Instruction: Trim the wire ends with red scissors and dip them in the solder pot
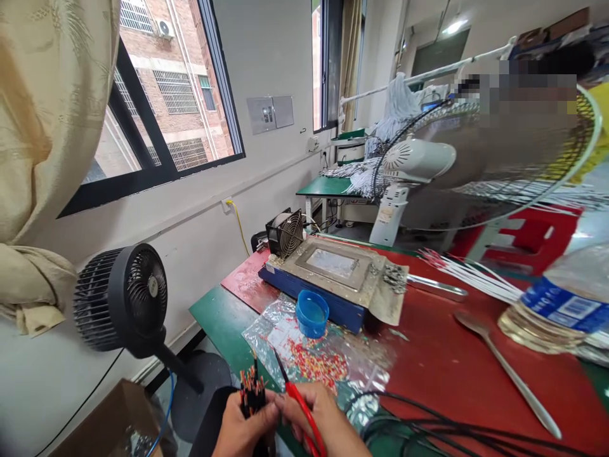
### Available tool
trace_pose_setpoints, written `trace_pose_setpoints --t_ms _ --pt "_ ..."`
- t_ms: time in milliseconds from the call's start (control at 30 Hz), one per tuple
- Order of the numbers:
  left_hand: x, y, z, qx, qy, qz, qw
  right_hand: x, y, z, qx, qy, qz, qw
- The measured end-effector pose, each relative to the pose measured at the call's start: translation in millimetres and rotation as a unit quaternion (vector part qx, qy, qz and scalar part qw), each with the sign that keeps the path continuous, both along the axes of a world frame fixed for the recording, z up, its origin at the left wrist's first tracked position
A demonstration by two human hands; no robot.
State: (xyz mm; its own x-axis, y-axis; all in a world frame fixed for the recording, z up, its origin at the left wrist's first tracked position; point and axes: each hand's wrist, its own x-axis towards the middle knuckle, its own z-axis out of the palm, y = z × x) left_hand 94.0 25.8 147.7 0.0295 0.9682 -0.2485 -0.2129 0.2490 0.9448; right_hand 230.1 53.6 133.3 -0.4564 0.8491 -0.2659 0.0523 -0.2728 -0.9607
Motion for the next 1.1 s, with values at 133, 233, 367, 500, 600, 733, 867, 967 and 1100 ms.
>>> trace_pose_setpoints --t_ms 133,233,367,500,600,733,867,967,1100 --pt "-0.1 -1.0 -1.2 0.009 -0.006 -0.006 1.000 -2.7 1.4 -1.4 -0.048 0.030 -0.018 0.998" --pt "-1.1 -0.7 -3.5 0.025 -0.018 -0.030 0.999 -3.4 -0.9 7.0 -0.071 0.058 -0.024 0.996" --pt "-1.0 0.0 -2.3 0.034 -0.041 -0.051 0.997 -3.4 -9.5 18.5 -0.097 0.096 -0.034 0.990" --pt "0.7 0.6 2.1 0.028 -0.066 -0.060 0.996 -4.3 -14.5 15.8 -0.144 0.148 -0.048 0.977" --pt "1.5 0.8 2.0 0.029 -0.079 -0.066 0.994 -3.7 -12.9 10.3 -0.162 0.153 -0.041 0.974" --pt "1.5 0.0 0.3 0.023 -0.088 -0.084 0.992 -1.9 -10.8 8.8 -0.171 0.139 -0.028 0.975" --pt "1.2 -0.9 1.1 0.009 -0.101 -0.095 0.990 -3.6 -12.9 13.3 -0.156 0.145 -0.031 0.976" --pt "0.9 -0.3 1.2 0.009 -0.092 -0.086 0.992 -5.7 -14.2 16.4 -0.146 0.151 -0.053 0.976" --pt "1.5 0.8 -0.4 0.015 -0.082 -0.082 0.993 -6.4 -11.9 10.9 -0.146 0.158 -0.036 0.976"
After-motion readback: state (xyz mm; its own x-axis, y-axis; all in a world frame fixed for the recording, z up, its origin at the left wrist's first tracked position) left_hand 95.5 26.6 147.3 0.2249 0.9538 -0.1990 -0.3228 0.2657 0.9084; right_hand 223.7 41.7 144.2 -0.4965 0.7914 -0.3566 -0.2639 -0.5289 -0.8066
